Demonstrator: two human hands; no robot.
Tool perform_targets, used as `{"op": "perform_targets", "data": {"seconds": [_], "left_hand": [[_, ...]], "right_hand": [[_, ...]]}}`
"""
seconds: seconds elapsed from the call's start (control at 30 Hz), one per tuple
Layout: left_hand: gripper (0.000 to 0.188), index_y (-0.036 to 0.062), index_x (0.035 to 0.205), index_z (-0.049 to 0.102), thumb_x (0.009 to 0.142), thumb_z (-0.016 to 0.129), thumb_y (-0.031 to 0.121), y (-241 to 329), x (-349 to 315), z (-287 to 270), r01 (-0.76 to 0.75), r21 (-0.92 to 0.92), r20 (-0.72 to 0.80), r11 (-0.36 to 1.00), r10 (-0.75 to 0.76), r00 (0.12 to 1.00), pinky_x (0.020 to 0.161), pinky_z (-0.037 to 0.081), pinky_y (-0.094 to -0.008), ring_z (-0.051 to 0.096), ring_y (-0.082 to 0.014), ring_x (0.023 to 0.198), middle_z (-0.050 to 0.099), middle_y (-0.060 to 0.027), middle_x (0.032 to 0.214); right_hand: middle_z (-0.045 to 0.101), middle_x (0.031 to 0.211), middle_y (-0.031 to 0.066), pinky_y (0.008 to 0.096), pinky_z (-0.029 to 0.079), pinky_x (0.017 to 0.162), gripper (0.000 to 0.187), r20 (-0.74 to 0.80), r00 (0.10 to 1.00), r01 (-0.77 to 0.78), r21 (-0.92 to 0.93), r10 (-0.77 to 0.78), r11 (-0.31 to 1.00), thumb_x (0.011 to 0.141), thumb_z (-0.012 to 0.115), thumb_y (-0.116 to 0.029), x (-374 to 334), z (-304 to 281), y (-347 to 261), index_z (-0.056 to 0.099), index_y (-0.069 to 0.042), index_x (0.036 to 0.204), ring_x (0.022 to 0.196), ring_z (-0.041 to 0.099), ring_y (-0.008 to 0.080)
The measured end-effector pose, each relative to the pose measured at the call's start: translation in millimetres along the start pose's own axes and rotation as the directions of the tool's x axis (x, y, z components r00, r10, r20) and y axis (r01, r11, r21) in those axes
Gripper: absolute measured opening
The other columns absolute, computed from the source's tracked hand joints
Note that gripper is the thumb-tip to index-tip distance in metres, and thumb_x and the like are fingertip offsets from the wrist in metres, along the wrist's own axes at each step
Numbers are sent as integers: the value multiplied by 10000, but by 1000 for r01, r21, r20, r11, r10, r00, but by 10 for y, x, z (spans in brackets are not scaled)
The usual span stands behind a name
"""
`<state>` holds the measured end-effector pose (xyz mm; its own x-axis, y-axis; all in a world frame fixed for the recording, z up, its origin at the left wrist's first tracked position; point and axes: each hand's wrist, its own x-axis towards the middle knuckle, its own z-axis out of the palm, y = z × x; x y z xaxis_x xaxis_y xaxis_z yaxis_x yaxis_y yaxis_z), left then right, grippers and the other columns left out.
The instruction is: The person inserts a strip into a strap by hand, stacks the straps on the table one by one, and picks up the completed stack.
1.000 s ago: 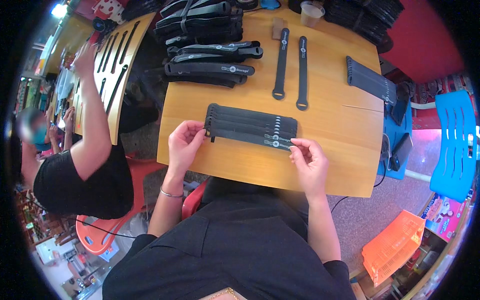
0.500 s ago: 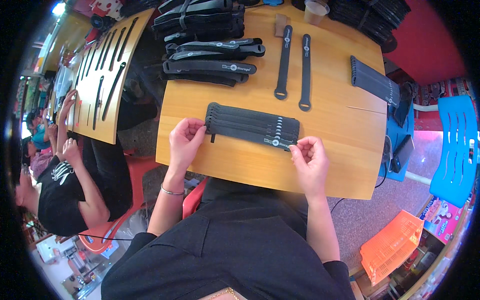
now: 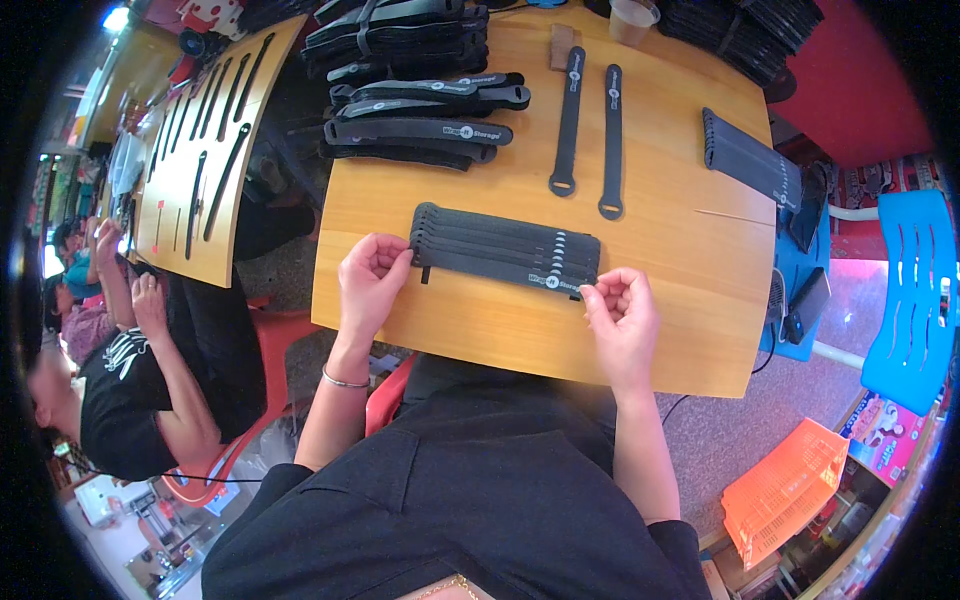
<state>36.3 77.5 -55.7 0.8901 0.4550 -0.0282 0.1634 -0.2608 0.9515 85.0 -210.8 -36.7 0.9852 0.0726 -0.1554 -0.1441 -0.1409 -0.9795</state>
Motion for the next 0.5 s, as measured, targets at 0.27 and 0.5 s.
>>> {"op": "perform_targets", "data": {"seconds": [0.27,0.5], "left_hand": [[65,-10,865,643,812,674,-27,13,-7,1,-2,14,-10,1000,2,1000,594,489,-196,581,-60,642,633,-22,754],[68,-5,870,646,812,674,-26,-3,-6,11,-19,34,-15,999,20,1000,590,484,-196,569,-60,636,620,-20,753]], "right_hand": [[547,807,-4,175,441,534,206,-8,1000,-18,-7,18,1000,866,667,8,0,10,-33,508,-40,987,639,529,38],[548,797,-7,176,439,519,202,-9,1000,1,-19,-1,1000,866,669,5,15,13,-20,508,-41,978,634,527,36]]}}
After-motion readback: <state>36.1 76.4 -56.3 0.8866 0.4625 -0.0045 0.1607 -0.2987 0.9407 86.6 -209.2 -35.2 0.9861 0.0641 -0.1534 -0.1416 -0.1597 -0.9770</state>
